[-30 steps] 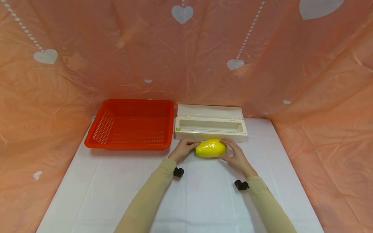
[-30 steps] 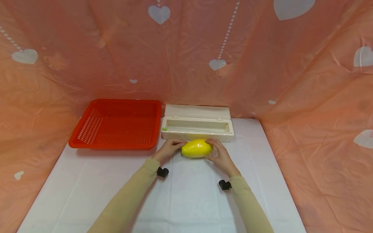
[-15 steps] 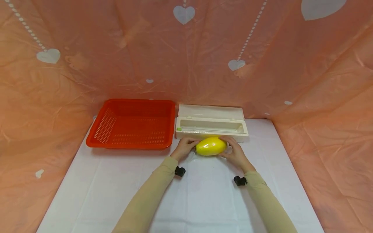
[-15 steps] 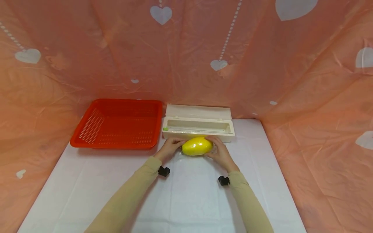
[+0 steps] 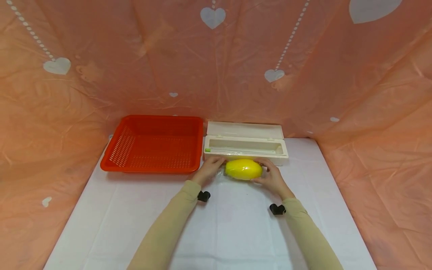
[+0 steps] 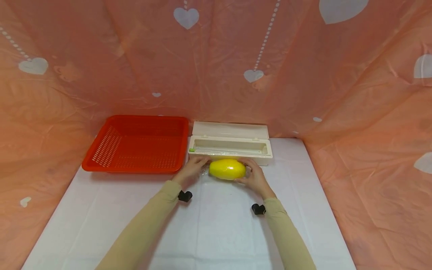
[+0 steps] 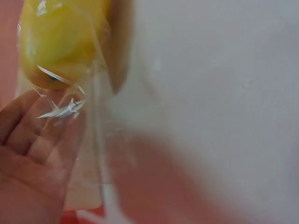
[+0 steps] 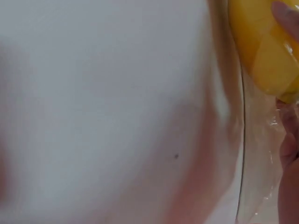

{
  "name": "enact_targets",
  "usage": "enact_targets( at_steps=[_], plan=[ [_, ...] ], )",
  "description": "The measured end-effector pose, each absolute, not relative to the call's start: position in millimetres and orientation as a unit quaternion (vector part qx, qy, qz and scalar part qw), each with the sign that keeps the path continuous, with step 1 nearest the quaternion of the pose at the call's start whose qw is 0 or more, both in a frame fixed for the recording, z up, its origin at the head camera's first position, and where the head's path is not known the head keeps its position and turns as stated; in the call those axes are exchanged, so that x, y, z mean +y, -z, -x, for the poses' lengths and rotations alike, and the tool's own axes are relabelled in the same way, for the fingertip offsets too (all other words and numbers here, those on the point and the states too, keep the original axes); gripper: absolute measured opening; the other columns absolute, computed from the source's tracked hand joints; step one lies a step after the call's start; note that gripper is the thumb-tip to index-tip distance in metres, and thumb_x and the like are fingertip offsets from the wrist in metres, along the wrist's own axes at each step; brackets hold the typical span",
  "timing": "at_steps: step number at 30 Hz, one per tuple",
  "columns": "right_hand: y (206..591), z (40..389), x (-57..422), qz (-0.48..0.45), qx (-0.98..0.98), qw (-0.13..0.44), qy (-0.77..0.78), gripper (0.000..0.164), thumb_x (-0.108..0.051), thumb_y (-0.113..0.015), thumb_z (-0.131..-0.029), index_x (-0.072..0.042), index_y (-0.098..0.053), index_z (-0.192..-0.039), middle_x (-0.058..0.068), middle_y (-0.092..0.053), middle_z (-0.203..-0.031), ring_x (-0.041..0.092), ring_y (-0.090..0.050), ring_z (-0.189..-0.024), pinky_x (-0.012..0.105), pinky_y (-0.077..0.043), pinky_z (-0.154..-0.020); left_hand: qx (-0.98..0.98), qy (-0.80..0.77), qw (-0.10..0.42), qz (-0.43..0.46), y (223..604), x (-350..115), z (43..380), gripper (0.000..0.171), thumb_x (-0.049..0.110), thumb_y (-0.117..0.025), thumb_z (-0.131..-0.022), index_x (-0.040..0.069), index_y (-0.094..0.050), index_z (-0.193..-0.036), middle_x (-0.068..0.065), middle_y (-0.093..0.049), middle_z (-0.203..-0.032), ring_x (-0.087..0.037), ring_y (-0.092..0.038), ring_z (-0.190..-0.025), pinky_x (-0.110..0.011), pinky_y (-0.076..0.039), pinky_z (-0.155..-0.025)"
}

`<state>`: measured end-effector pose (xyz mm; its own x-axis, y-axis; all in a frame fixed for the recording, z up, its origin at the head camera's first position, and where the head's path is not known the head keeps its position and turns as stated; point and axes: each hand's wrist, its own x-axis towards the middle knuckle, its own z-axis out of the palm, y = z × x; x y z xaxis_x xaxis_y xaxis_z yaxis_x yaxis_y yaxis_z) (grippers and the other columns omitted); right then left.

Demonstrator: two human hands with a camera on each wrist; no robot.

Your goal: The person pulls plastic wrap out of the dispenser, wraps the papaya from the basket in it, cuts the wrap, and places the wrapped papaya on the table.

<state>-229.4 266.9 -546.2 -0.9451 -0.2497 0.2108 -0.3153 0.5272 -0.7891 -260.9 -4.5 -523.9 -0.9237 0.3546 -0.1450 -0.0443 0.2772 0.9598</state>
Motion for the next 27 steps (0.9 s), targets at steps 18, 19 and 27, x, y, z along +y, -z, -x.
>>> enact_targets(
  at_steps=[18, 19, 27],
  plan=[
    [494.1, 217.1, 256.2, -0.149, -0.849, -0.017, -0.507, 0.062, -0.015, -0.080, -0.064, -0.006, -0.054, -0.120, 0.010, -0.056, -0.111, 0.025, -0.047, -0.096, 0.051, -0.037, -0.081, 0.743, -0.621, 0.114, -0.223, 535.1, -1.8, 261.3, 0.062, 0.014, -0.080, -0.063, 0.011, -0.056, -0.120, -0.002, -0.056, -0.117, -0.018, -0.057, -0.097, -0.026, -0.047, -0.082],
    [493.6, 217.6, 256.5, -0.146, -0.848, -0.018, -0.509, 0.061, -0.015, -0.080, -0.065, -0.006, -0.054, -0.119, 0.010, -0.056, -0.111, 0.026, -0.047, -0.095, 0.051, -0.037, -0.080, 0.742, -0.620, 0.114, -0.227, 536.4, -1.7, 261.9, 0.064, 0.013, -0.080, -0.061, 0.010, -0.055, -0.121, -0.003, -0.056, -0.118, -0.019, -0.057, -0.096, -0.026, -0.047, -0.082],
    [508.1, 220.2, 262.3, -0.110, -0.833, 0.000, -0.542, 0.059, -0.020, -0.077, -0.069, -0.008, -0.051, -0.120, 0.010, -0.057, -0.108, 0.024, -0.052, -0.093, 0.037, -0.045, -0.074, 0.753, -0.604, 0.095, -0.242, 535.4, 1.3, 263.5, 0.061, 0.015, -0.079, -0.064, 0.010, -0.056, -0.120, -0.002, -0.056, -0.116, -0.015, -0.056, -0.096, -0.025, -0.047, -0.080]
  ],
)
